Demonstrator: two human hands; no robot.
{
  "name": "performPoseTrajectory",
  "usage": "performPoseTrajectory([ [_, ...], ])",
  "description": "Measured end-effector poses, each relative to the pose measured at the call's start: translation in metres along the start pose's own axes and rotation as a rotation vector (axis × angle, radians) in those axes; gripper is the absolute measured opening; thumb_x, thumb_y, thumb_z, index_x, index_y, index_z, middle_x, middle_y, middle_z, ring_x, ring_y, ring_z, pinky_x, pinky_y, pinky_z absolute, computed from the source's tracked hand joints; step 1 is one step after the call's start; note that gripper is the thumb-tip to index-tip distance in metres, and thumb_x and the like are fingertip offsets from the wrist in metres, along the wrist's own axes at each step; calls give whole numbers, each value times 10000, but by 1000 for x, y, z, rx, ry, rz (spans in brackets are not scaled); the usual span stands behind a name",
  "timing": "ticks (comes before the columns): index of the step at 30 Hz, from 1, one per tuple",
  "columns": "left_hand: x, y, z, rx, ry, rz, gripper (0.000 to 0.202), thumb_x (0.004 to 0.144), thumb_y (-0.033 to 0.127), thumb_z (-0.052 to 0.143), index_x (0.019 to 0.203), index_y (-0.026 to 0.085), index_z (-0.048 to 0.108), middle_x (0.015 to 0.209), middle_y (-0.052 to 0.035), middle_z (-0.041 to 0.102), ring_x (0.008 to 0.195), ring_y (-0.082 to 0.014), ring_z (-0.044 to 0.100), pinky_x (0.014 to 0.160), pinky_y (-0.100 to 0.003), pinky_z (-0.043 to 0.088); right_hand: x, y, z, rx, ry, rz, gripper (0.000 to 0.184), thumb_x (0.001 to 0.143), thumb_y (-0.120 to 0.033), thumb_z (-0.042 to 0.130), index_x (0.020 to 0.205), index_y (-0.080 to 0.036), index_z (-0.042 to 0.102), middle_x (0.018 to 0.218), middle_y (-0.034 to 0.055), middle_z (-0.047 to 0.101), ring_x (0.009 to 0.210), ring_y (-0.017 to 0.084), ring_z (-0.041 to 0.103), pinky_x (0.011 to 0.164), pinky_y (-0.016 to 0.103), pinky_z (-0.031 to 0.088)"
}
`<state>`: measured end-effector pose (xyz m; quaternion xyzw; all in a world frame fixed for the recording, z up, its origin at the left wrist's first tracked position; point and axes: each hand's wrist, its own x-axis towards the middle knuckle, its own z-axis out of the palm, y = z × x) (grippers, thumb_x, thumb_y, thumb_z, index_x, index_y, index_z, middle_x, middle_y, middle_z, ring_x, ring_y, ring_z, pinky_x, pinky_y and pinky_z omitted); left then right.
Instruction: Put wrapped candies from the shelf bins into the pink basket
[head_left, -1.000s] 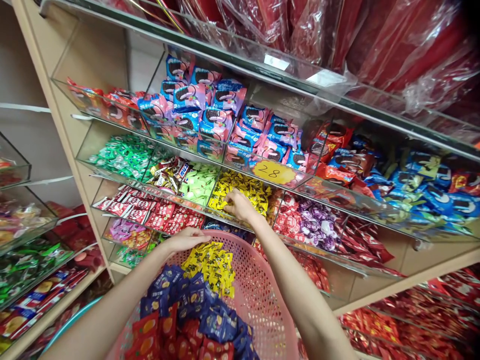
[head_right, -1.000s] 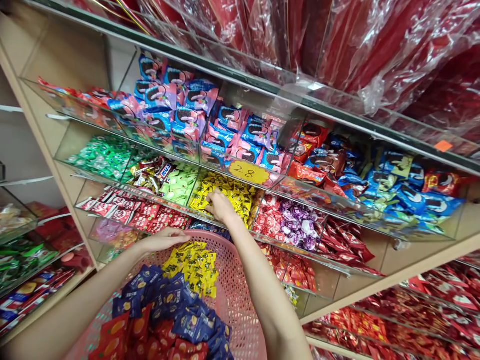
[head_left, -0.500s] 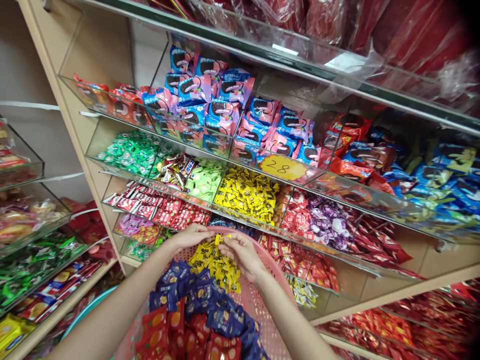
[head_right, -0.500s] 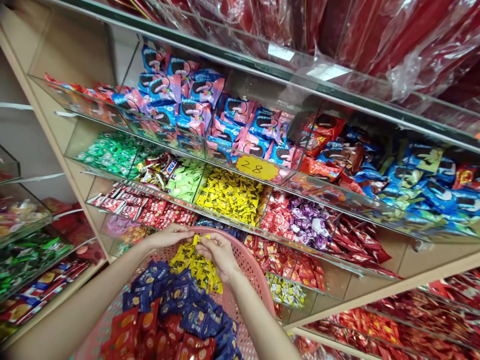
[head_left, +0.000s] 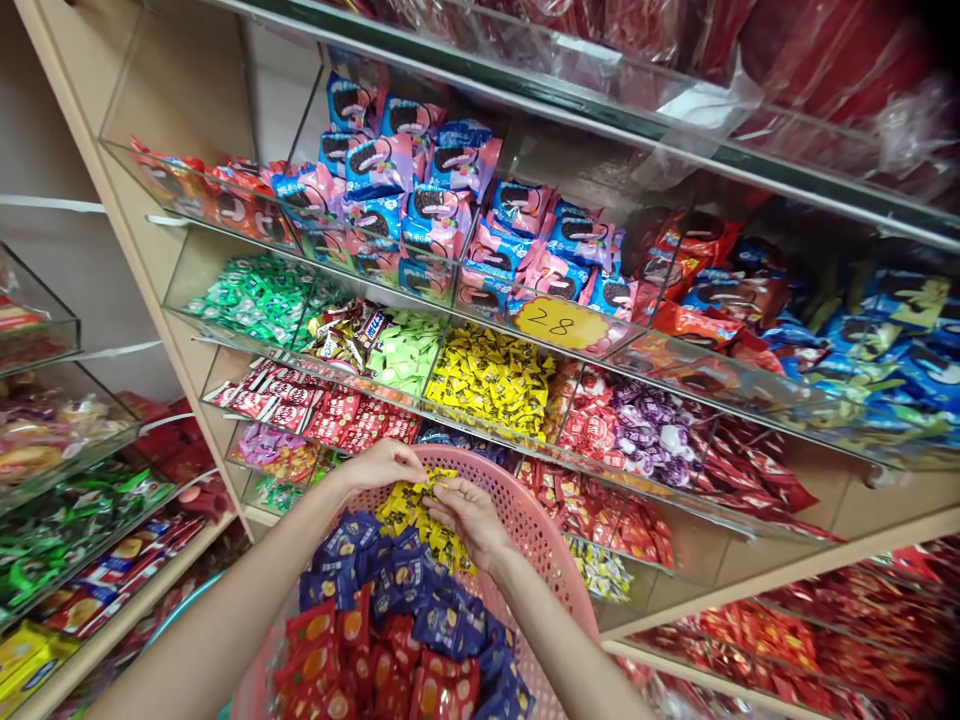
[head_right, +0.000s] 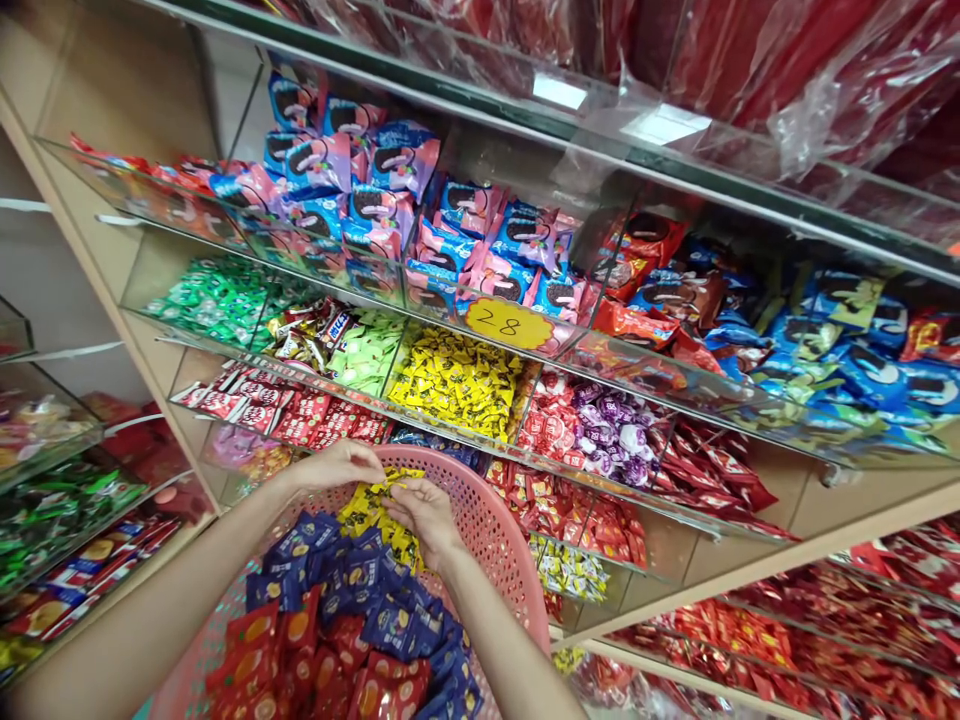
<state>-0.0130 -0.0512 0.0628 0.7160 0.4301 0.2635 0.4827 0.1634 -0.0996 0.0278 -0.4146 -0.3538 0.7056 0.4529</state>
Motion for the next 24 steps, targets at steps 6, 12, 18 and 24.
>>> performPoseTrajectory([
  [6,-1,2,1,15,9,-36,221,612,339,601,678,134,648,687,-8,627,659,-120,532,656,-211,401,-4,-4,-1,-182,5,-23,305,562,-386,698,729,-147,606,675,1,625,652,130,614,668,253,467],
  [12,-2,3,1,50,20,-50,229,620,350,577,648,127,620,664,-6,599,645,-118,511,632,-209,384,-6,-6,-3,-340,8,-110,305,593,-436,657,703,-153,634,617,17,625,639,144,591,618,252,442],
  [18,-1,-2,0,60,5,-29,218,635,341,555,630,126,591,640,2,575,623,-111,493,614,-211,373,-3,-1,-1,-342,59,-131,296,580,-435,661,668,-154,635,575,14,612,568,128,560,577,245,420],
  [24,1,-6,-1,34,19,-11,231,650,343,550,655,115,585,672,-12,567,645,-114,492,620,-216,377,1,6,0,-273,74,-119,257,603,-392,656,659,-143,621,577,10,601,574,112,560,568,221,411],
])
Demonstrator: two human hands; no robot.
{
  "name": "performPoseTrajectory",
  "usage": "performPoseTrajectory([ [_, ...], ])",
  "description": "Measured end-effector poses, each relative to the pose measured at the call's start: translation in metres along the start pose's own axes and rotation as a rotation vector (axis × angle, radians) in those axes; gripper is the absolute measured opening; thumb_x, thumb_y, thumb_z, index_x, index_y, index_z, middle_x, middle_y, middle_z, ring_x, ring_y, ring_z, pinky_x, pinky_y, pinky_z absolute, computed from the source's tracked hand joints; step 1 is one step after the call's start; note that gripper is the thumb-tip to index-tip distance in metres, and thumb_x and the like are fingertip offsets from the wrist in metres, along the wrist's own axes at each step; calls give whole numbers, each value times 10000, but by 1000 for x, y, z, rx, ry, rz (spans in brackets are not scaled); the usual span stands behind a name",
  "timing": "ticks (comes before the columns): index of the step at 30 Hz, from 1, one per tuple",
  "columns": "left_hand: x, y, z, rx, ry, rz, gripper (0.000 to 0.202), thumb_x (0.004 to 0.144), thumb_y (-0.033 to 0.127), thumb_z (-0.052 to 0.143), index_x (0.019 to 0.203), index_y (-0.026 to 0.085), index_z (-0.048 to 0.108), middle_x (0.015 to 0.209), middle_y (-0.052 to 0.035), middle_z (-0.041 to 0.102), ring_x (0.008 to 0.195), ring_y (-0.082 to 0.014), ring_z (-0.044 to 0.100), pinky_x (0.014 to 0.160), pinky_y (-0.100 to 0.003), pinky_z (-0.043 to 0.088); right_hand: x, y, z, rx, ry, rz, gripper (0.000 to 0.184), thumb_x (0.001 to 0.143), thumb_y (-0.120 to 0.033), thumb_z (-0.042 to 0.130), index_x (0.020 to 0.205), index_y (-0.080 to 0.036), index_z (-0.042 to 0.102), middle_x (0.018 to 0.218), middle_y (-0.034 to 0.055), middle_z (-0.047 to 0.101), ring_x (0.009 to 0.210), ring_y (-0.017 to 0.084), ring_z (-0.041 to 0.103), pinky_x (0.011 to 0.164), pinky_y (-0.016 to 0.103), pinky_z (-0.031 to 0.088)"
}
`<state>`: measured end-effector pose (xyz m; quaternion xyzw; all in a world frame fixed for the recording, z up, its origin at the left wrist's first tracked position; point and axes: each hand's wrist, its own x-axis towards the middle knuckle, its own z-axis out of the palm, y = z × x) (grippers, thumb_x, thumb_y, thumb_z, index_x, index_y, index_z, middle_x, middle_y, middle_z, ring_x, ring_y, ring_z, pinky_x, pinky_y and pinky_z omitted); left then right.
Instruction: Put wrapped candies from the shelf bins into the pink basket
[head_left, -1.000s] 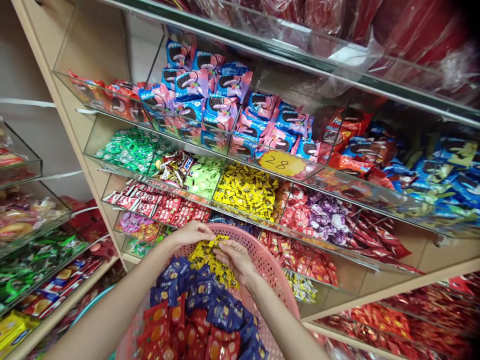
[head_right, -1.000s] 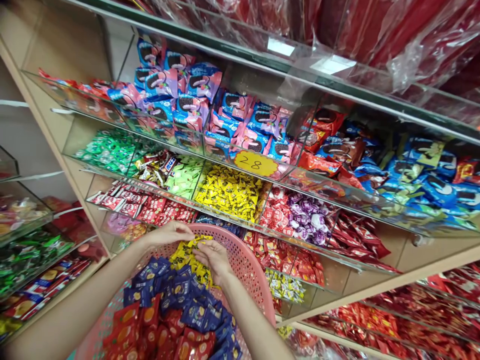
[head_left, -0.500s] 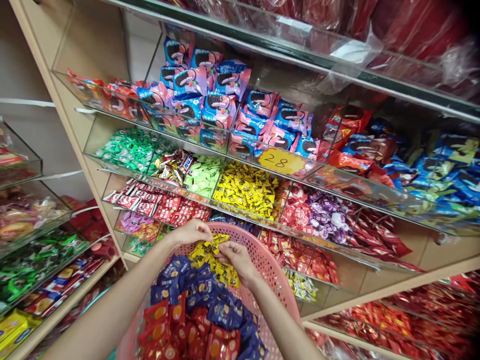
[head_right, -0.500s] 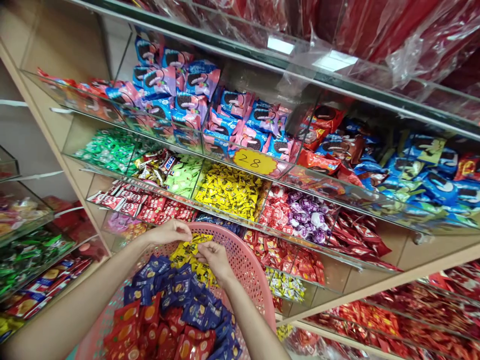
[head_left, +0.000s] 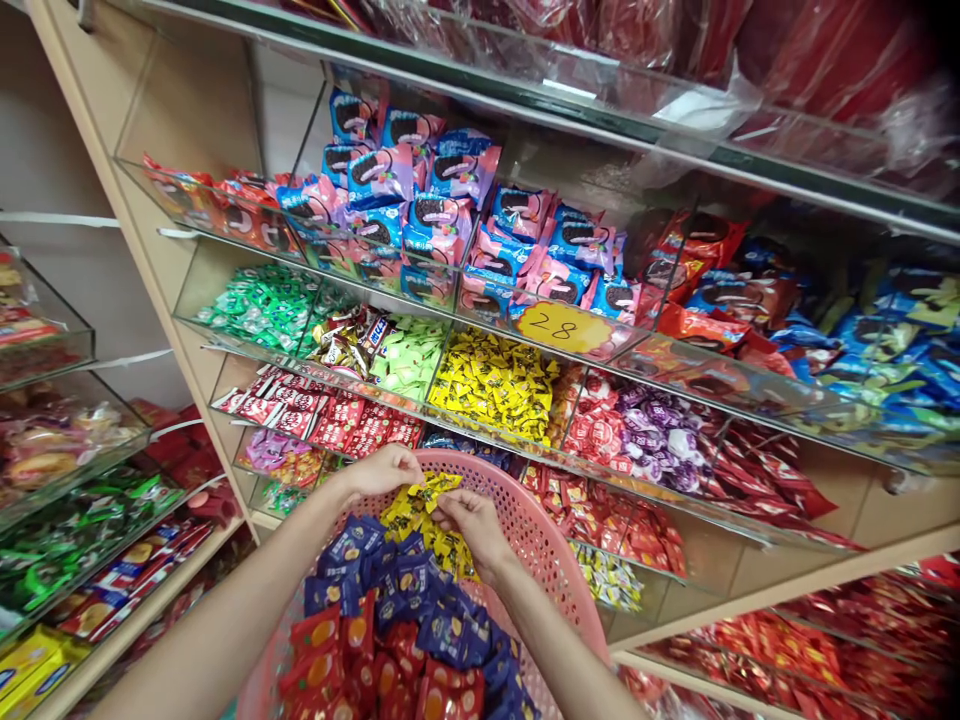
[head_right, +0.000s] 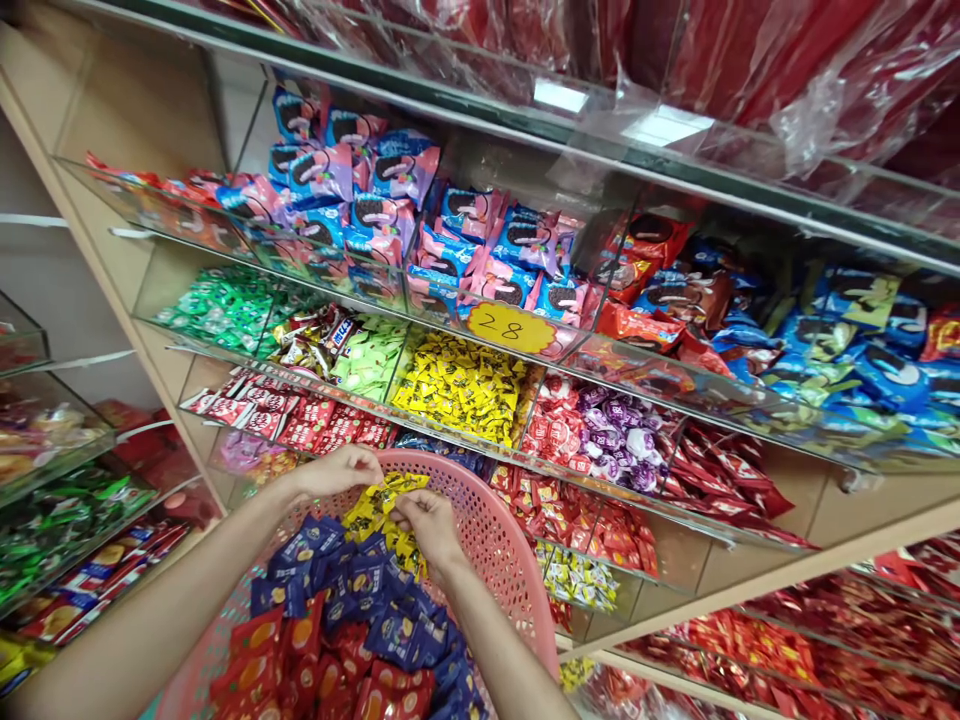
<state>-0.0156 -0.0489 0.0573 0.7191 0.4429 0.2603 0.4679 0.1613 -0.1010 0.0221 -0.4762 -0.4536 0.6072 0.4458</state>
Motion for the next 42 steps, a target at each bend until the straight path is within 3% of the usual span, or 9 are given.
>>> performPoseTrajectory([
  [6,0,2,-4,53,-76,33,239,665,348,541,673,117,601,679,-13,570,657,-118,494,627,-216,372,-2,2,-1,42,-47,70,318,618,-447,633,759,-165,594,670,8,603,610,117,581,592,234,427],
  [10,2,-1,-5,123,-92,58,229,674,344,533,644,131,610,660,-4,568,700,-125,494,644,-207,362,-1,-1,3,-22,-86,3,336,643,-464,604,855,-203,603,743,5,599,646,119,563,578,229,425],
  [17,2,-1,-5,105,-108,64,240,675,345,538,679,125,633,689,-8,581,683,-116,494,622,-193,361,4,-2,14,37,-101,-13,243,609,-387,658,751,-192,630,740,-10,587,633,97,505,545,200,399],
  [29,1,4,-6,112,-112,39,234,637,364,589,668,144,662,656,-6,609,685,-120,497,649,-202,363,4,-3,7,229,-45,84,271,593,-382,679,772,-188,619,694,-22,579,586,62,505,582,186,420],
  [36,-1,8,-7,69,-110,27,291,641,413,575,680,134,647,687,-5,582,663,-116,493,616,-201,367,-3,-3,3,175,-166,244,303,579,-380,695,747,-152,589,742,24,642,604,84,574,552,184,422],
  [42,-1,9,-7,108,-95,41,278,643,401,579,671,133,646,674,-7,577,701,-132,497,646,-215,372,-4,0,-1,177,-207,206,256,589,-335,699,692,-136,574,656,9,634,545,65,554,537,172,411],
])
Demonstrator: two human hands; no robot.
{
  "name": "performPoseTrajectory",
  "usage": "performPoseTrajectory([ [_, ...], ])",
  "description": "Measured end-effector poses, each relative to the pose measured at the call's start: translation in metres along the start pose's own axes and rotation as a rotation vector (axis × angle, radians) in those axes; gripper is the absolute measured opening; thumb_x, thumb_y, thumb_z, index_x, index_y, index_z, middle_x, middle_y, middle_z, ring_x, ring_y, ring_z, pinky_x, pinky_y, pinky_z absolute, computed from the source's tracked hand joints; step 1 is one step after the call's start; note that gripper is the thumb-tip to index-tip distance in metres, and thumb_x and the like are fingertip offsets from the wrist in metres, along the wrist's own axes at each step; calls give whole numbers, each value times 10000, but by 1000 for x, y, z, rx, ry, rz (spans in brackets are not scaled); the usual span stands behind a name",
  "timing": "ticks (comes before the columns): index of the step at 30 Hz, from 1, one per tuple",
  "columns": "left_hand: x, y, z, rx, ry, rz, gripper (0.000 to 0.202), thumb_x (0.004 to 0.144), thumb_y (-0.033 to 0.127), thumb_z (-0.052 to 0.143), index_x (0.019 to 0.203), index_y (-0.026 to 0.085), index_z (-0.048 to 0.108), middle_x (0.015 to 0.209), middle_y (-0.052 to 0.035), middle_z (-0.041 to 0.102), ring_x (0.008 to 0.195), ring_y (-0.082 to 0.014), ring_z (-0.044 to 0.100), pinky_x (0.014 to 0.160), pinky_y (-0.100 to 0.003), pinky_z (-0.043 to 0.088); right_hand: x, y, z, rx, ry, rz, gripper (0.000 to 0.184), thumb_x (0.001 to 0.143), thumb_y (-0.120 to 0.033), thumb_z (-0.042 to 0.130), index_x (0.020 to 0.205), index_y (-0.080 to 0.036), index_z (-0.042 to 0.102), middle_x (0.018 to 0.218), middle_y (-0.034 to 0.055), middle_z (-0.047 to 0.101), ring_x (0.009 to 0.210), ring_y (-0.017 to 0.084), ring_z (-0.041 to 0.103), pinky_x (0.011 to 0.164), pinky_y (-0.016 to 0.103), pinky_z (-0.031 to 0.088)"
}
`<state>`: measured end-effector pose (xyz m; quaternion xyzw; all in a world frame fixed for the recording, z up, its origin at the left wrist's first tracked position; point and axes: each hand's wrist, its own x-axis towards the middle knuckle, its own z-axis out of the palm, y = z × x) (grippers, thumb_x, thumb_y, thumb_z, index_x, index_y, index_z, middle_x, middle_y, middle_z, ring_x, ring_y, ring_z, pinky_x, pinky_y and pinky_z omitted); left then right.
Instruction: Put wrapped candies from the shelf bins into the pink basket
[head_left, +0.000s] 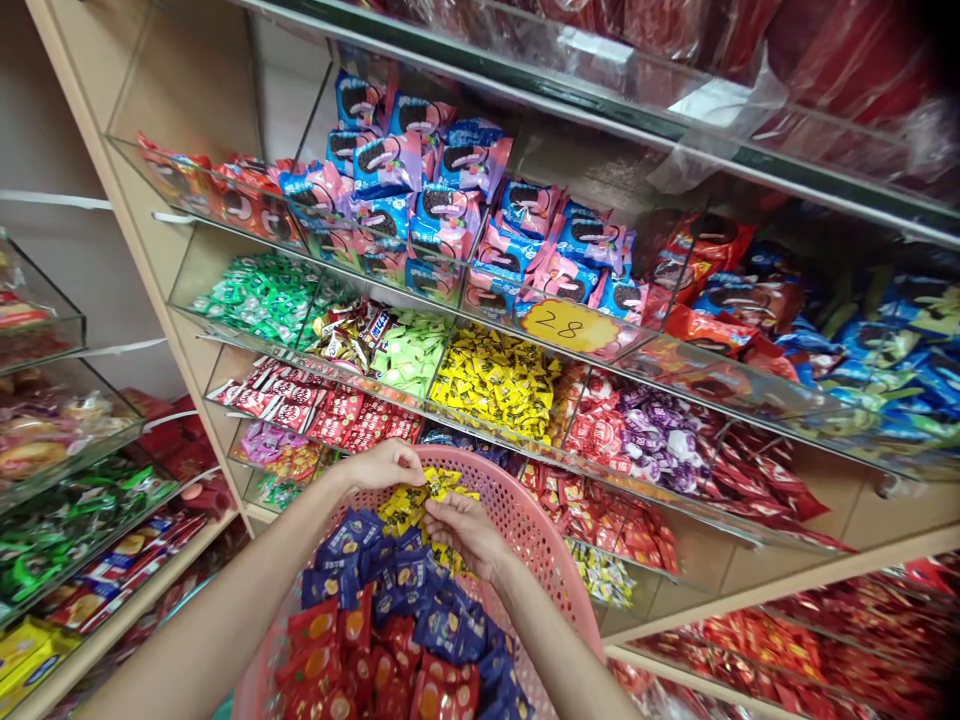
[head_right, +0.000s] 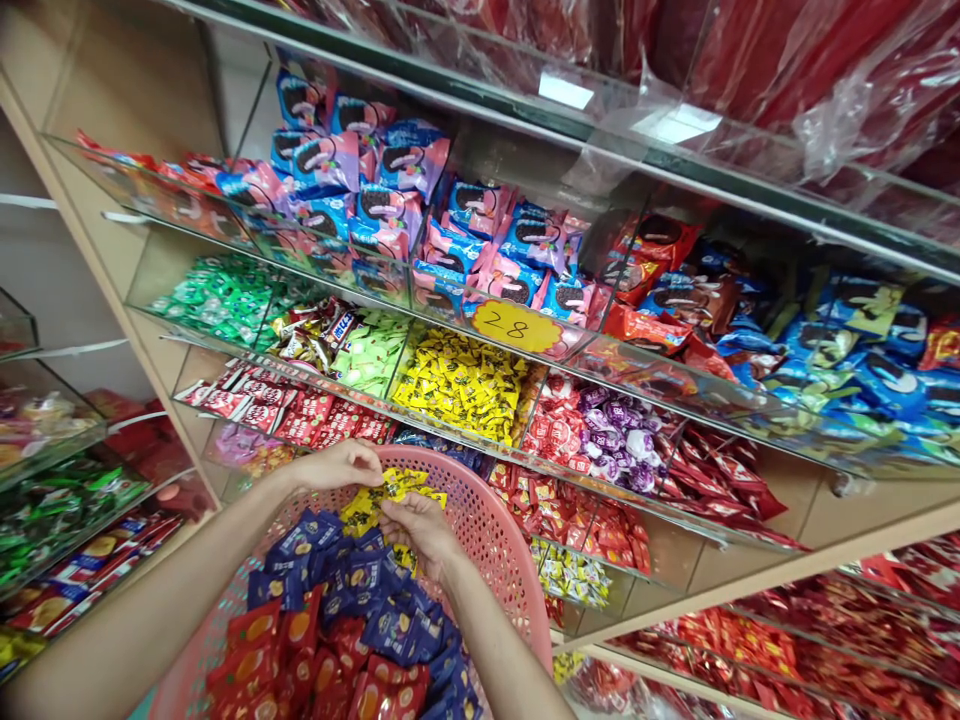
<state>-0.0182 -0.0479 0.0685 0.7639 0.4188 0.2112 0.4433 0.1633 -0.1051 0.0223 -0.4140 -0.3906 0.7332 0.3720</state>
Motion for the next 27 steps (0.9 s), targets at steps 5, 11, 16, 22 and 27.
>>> performPoseTrajectory([
  [5,-1,-1,1,-24,-20,-6,249,633,372,593,651,129,643,670,-13,587,689,-129,507,646,-215,385,0,-1,-4,-41,-35,-1,283,550,-346,718,681,-132,587,605,-3,625,509,64,540,531,183,396],
  [11,0,-7,0,-46,-66,23,213,635,346,603,668,140,648,687,-12,610,688,-122,523,642,-202,393,-2,-5,-7,-118,-50,30,270,549,-341,718,671,-134,594,598,-7,624,499,64,537,529,184,389],
  [16,1,-6,-1,-9,-53,50,218,639,366,602,651,153,652,681,-8,609,714,-128,516,663,-206,386,-4,-5,-6,-106,-44,33,287,568,-374,700,696,-140,593,660,7,638,553,80,559,541,186,400],
  [22,0,3,1,-26,-29,18,280,655,423,581,702,156,653,732,-14,615,735,-132,513,673,-210,367,-3,-13,-9,-61,39,-75,308,589,-395,682,740,-151,569,701,15,637,599,91,575,581,204,420],
  [27,0,5,4,-105,-1,-21,373,708,507,495,821,180,635,841,-19,608,748,-134,500,637,-206,349,-2,-29,-44,-199,219,-237,301,598,-427,657,672,-150,563,624,-6,605,505,69,508,502,194,363],
])
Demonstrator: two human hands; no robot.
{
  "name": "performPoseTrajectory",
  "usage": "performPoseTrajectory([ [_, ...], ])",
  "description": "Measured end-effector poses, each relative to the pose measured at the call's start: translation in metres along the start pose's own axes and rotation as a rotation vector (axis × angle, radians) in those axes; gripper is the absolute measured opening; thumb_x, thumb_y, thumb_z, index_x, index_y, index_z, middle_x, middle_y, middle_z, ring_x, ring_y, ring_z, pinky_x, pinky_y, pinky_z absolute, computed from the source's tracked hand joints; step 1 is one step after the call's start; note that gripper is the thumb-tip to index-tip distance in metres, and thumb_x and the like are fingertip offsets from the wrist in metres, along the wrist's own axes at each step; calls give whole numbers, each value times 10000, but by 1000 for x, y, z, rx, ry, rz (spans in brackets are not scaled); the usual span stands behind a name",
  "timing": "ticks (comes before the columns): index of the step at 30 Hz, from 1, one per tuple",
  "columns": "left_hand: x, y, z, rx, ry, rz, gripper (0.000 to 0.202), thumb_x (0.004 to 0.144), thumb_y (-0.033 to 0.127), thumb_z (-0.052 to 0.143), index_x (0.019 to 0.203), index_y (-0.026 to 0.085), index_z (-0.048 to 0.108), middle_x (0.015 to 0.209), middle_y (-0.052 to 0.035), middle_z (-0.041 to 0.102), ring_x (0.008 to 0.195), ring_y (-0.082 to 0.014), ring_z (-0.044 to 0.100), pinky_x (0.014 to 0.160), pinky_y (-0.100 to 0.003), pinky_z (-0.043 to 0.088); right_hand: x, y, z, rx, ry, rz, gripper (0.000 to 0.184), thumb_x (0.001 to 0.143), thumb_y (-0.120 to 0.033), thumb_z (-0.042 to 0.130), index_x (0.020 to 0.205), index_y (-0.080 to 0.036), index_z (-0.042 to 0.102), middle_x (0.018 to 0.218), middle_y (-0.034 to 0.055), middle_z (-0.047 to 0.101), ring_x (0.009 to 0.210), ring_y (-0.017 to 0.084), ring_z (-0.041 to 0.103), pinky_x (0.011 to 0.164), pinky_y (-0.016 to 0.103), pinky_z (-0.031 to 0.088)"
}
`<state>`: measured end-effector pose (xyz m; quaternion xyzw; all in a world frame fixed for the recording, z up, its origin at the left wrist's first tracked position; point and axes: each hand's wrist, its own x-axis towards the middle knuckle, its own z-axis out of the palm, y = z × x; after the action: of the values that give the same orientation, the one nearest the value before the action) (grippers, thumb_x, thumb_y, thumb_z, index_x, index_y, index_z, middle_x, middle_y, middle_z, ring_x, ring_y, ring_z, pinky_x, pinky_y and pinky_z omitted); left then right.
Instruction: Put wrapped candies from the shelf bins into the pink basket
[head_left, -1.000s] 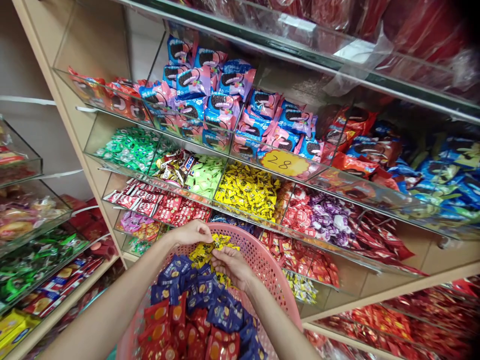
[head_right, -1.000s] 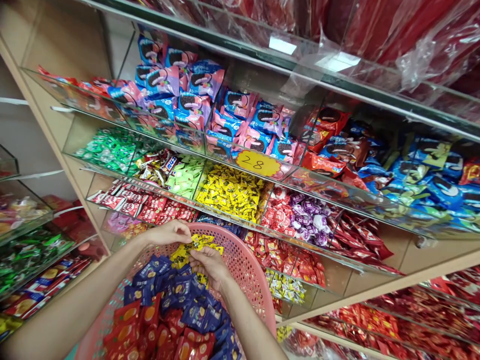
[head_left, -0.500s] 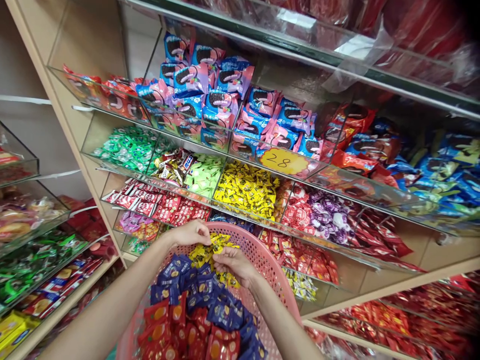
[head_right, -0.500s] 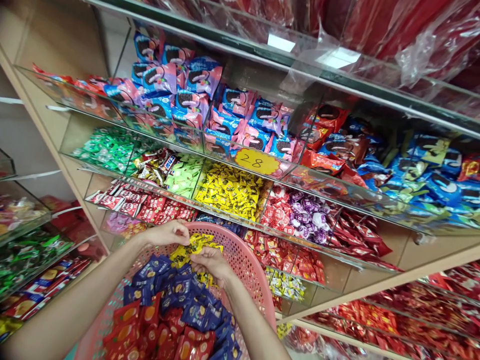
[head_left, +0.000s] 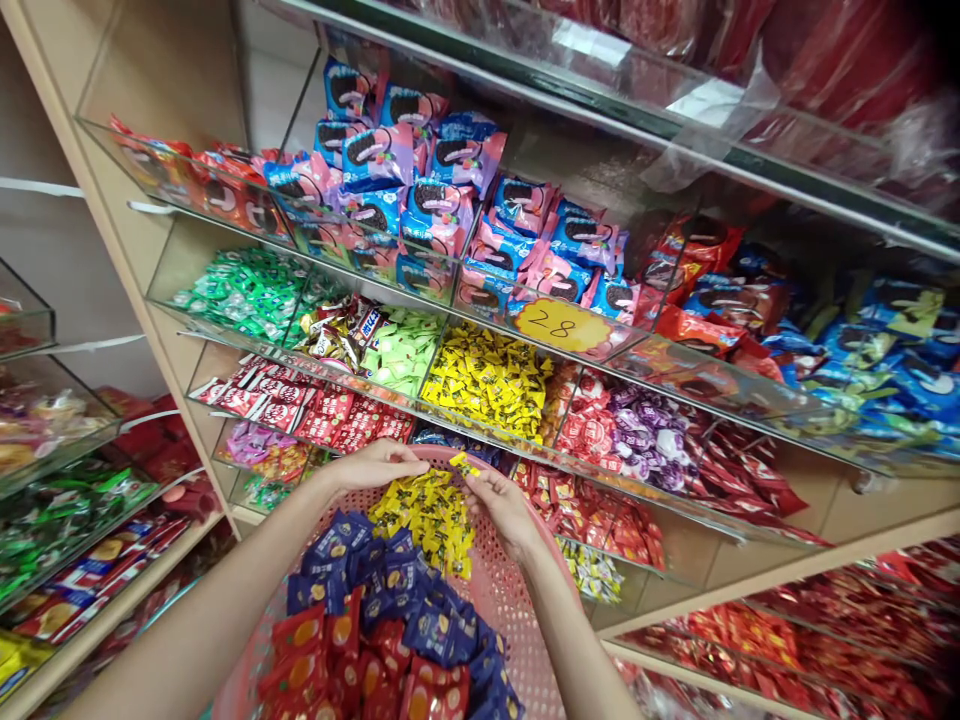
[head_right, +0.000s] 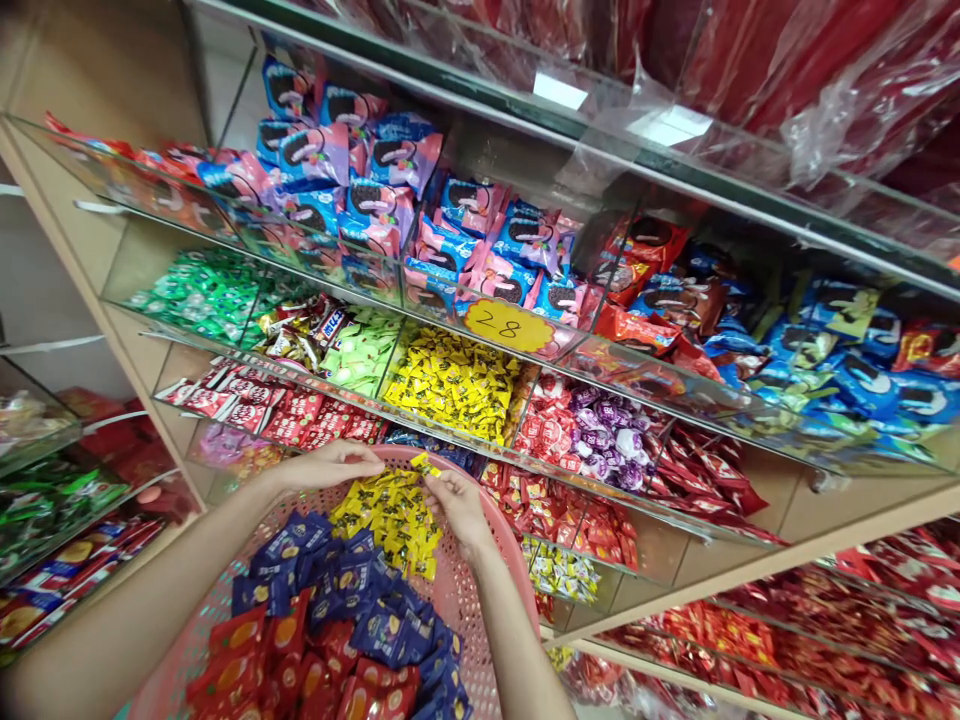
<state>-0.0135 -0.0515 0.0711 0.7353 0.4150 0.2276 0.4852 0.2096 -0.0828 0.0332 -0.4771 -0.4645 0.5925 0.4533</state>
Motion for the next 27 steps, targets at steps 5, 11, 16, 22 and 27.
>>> performPoseTrajectory([
  [5,-1,0,0,16,13,1,394,714,536,466,749,169,604,715,0,554,655,-121,450,585,-207,314,6,10,-24,-145,48,1,342,568,-480,643,556,-166,509,469,-38,535,397,66,427,434,204,300],
  [11,-1,-3,-1,34,32,-8,392,708,550,463,706,175,578,653,14,506,609,-113,407,549,-209,284,7,18,-17,-119,2,194,289,591,-425,639,554,-166,516,449,-49,516,373,57,417,396,185,273],
  [16,-1,-4,1,18,42,-19,390,701,538,467,749,177,606,690,1,543,649,-129,432,567,-212,298,11,19,-16,13,27,373,203,611,-333,653,632,-144,580,478,-48,518,380,36,438,390,153,300],
  [22,-2,-3,2,8,66,-27,373,700,518,475,712,169,607,671,3,532,644,-130,430,566,-215,294,22,18,-8,89,18,428,192,617,-317,659,637,-135,601,461,-50,493,351,31,409,349,143,296],
  [27,-3,0,0,14,56,-24,385,716,525,464,663,159,573,656,9,487,628,-115,408,566,-206,283,28,23,1,121,33,381,253,595,-379,674,615,-141,589,448,-51,482,349,33,390,337,142,285],
])
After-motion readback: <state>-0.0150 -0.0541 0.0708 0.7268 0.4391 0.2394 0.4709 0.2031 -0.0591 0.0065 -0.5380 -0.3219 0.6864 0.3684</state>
